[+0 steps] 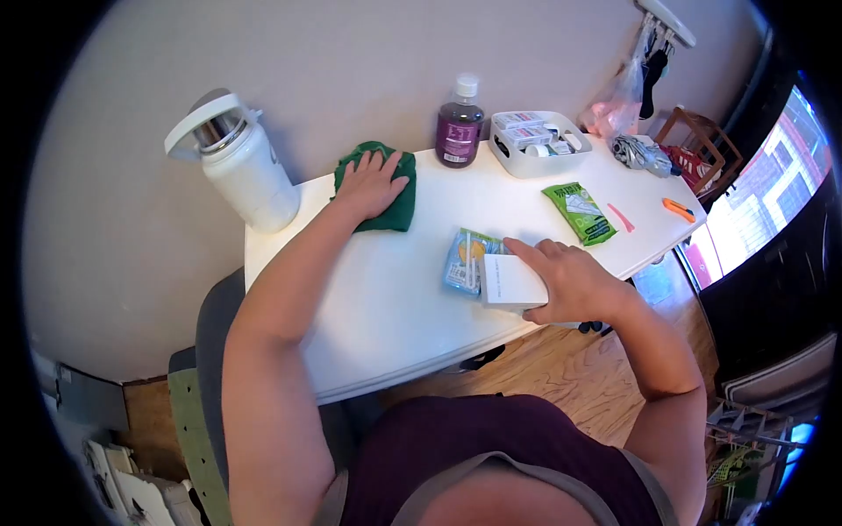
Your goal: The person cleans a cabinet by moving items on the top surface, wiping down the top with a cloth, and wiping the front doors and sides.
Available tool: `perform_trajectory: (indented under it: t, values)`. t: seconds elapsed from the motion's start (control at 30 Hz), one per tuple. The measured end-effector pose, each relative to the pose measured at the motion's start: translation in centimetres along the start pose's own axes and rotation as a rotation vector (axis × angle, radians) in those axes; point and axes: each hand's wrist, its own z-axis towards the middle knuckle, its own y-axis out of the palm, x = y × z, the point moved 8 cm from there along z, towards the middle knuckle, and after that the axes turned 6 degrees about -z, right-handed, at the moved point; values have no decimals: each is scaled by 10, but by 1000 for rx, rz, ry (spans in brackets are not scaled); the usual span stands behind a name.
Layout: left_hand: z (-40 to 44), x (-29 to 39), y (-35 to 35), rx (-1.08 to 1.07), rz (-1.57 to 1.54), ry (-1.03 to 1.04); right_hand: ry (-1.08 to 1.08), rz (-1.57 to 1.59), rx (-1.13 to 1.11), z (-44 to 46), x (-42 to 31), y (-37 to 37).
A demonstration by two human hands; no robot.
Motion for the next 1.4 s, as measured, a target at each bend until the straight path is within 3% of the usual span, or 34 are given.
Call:
perform_trajectory:
  t: [0.23, 0.47, 0.67, 0.77, 1.0, 1.27, 1.4]
  values:
    - [-30, 82, 10, -92, 10, 230, 94, 43, -12, -20, 11, 6]
    - [-171, 116, -2, -70, -45, 489, 119, 60, -20, -27, 12, 6]
    - [-272, 89, -40, -73, -84, 340, -29, 22, -12, 8, 3, 1]
    - [-291, 65, -46, -44, -32, 194, -116, 13, -67, 45, -7, -4]
    - [-300, 60, -51, 26, -12, 159, -353, -3, -57, 151, -41, -5]
    - [-297, 57, -49, 35, -38, 154, -398, 54, -21, 243, -77, -20]
    - [-298, 55, -50, 26, -39, 157, -350, 154, -105, 269, -76, -23]
